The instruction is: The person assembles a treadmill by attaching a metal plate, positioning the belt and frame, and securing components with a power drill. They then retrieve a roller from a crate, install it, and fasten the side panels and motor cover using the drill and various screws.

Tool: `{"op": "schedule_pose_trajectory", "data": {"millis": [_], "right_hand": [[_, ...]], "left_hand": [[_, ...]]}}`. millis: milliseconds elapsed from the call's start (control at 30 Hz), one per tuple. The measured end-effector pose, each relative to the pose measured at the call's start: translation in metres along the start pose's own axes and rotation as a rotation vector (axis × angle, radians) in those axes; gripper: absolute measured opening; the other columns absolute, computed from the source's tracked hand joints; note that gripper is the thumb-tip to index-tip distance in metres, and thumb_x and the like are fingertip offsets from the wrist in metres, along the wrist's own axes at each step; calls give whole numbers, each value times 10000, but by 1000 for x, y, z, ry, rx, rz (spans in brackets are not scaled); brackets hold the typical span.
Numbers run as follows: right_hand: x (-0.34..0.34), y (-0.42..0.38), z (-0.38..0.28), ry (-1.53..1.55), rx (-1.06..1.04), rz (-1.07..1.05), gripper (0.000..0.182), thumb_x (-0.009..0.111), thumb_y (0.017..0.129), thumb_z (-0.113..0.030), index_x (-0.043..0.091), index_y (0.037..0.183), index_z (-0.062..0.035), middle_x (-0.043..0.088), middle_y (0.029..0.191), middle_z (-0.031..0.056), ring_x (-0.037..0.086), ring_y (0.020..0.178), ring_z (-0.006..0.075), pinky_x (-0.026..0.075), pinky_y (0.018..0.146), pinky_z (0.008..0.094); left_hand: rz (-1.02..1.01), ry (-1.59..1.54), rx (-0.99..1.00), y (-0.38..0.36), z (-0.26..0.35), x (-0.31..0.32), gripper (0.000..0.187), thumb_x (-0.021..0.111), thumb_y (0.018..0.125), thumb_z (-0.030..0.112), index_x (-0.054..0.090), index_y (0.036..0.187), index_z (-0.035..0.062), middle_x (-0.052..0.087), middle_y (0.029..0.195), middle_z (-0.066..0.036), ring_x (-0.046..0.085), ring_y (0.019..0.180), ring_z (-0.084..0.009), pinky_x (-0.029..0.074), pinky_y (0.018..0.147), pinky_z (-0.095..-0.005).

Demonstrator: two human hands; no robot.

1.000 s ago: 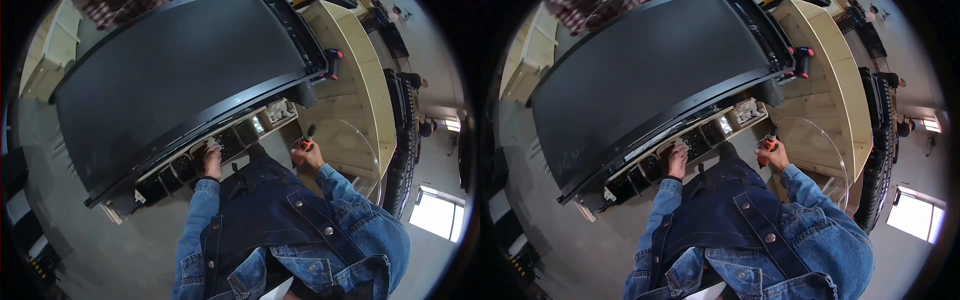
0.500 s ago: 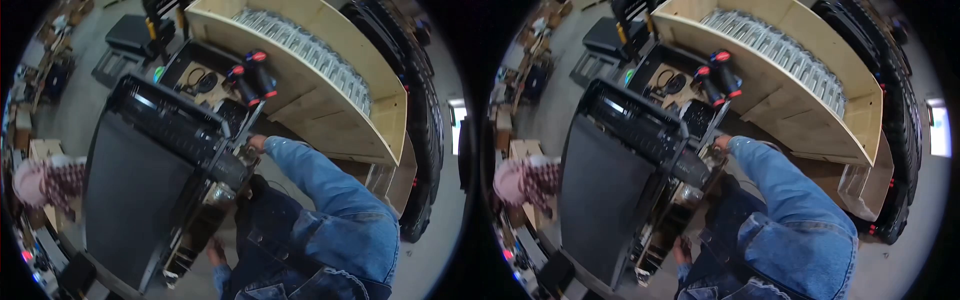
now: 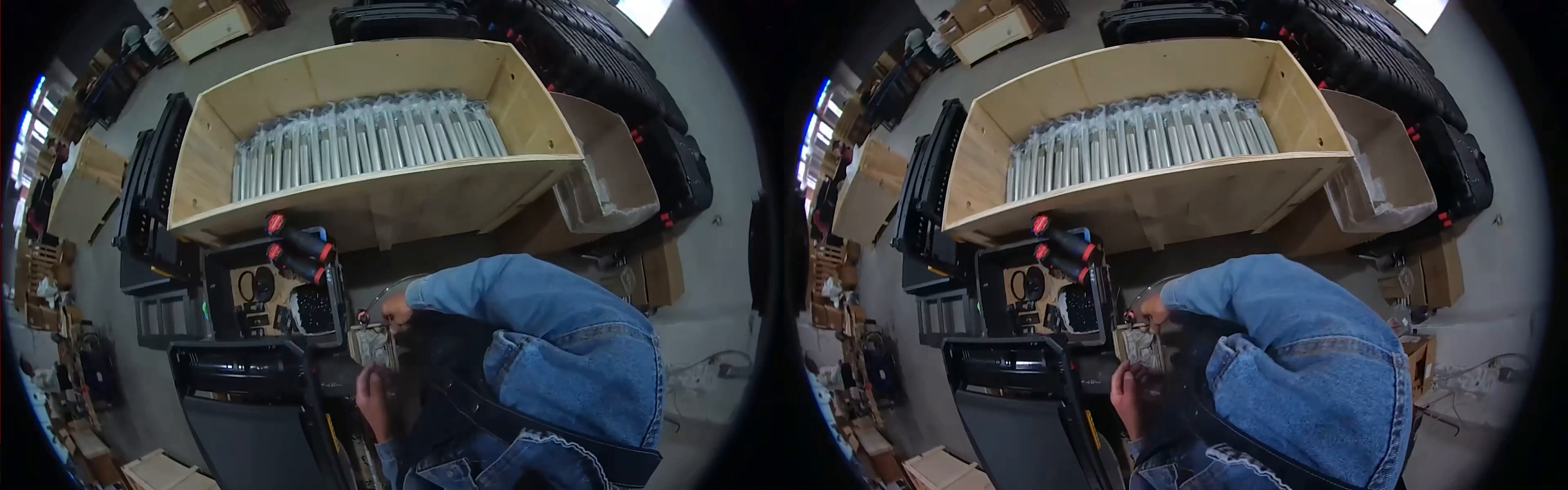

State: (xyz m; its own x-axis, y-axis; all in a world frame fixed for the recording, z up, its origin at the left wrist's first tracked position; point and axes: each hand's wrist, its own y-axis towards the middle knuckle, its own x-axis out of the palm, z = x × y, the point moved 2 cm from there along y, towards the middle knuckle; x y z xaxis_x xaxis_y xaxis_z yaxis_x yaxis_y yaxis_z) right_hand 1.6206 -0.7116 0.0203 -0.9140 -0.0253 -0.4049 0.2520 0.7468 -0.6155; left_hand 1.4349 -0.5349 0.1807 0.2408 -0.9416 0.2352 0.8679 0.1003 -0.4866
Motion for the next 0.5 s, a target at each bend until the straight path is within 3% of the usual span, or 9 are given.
{"op": "schedule_pose_trajectory", "data": {"millis": [67, 133, 167, 233, 300, 367, 433, 500], "right_hand": [[-69, -98, -31, 177, -186, 130, 471, 740, 870, -346, 661, 1227, -49, 705, 1078, 164, 662, 1042, 283, 502, 923, 397], [-146, -173, -10, 432, -266, 343, 467, 697, 921, -312, 618, 1275, -17, 698, 1107, 134, 658, 1043, 245, 504, 940, 368], [-188, -206, 17, 442, -265, 534, 444, 678, 939, -294, 616, 1264, 3, 698, 1095, 120, 657, 1024, 197, 518, 928, 352], [-263, -279, 74, 604, -14, 857, 413, 658, 947, -282, 627, 1258, -11, 702, 1042, 98, 665, 892, 154, 554, 804, 313], [-307, -315, 188, 602, 43, 1222, 343, 636, 944, -212, 643, 1220, -8, 698, 917, 62, 651, 792, 124, 544, 684, 280], [-320, -331, 336, 606, 368, 1307, 335, 647, 924, -257, 686, 1127, 6, 709, 918, 86, 655, 781, 133, 547, 698, 296], [-294, -348, 441, 465, 778, 1111, 384, 662, 885, -332, 719, 1026, 21, 723, 942, 130, 681, 779, 194, 558, 734, 354], [-233, -334, 532, 262, 1011, 896, 406, 662, 851, -374, 741, 944, 13, 726, 981, 179, 700, 850, 280, 555, 824, 424]], "left_hand": [[-33, 24, -40, 26, 13, 27, 362, 547, 1026, 178, 537, 1321, -32, 650, 1164, -121, 627, 1051, -188, 497, 930, -290], [-22, -43, -14, 48, 30, 61, 344, 550, 1025, 161, 544, 1306, -38, 652, 1157, -118, 628, 1051, -174, 502, 916, -277], [-33, -24, -23, 60, 32, 75, 344, 550, 1025, 161, 544, 1306, -38, 652, 1157, -118, 628, 1051, -174, 502, 916, -277], [-59, -32, -42, 85, 31, 108, 327, 540, 1028, 147, 550, 1295, -42, 652, 1161, -123, 634, 1029, -173, 513, 877, -276], [-120, -88, -79, 115, 14, 130, 326, 537, 1029, 146, 550, 1294, -43, 655, 1131, -112, 631, 978, -158, 512, 835, -267], [-157, -150, -133, 136, 10, 163, 325, 534, 1029, 146, 549, 1292, -44, 657, 1101, -100, 627, 927, -143, 511, 794, -258], [31, 79, -173, 145, 25, 201, 323, 533, 1028, 148, 553, 1289, -41, 651, 1026, -75, 591, 829, -118, 492, 730, -252], [128, 42, -185, 151, 47, 235, 319, 541, 1026, 156, 562, 1280, -36, 642, 988, -64, 576, 810, -112, 485, 719, -252]]}}
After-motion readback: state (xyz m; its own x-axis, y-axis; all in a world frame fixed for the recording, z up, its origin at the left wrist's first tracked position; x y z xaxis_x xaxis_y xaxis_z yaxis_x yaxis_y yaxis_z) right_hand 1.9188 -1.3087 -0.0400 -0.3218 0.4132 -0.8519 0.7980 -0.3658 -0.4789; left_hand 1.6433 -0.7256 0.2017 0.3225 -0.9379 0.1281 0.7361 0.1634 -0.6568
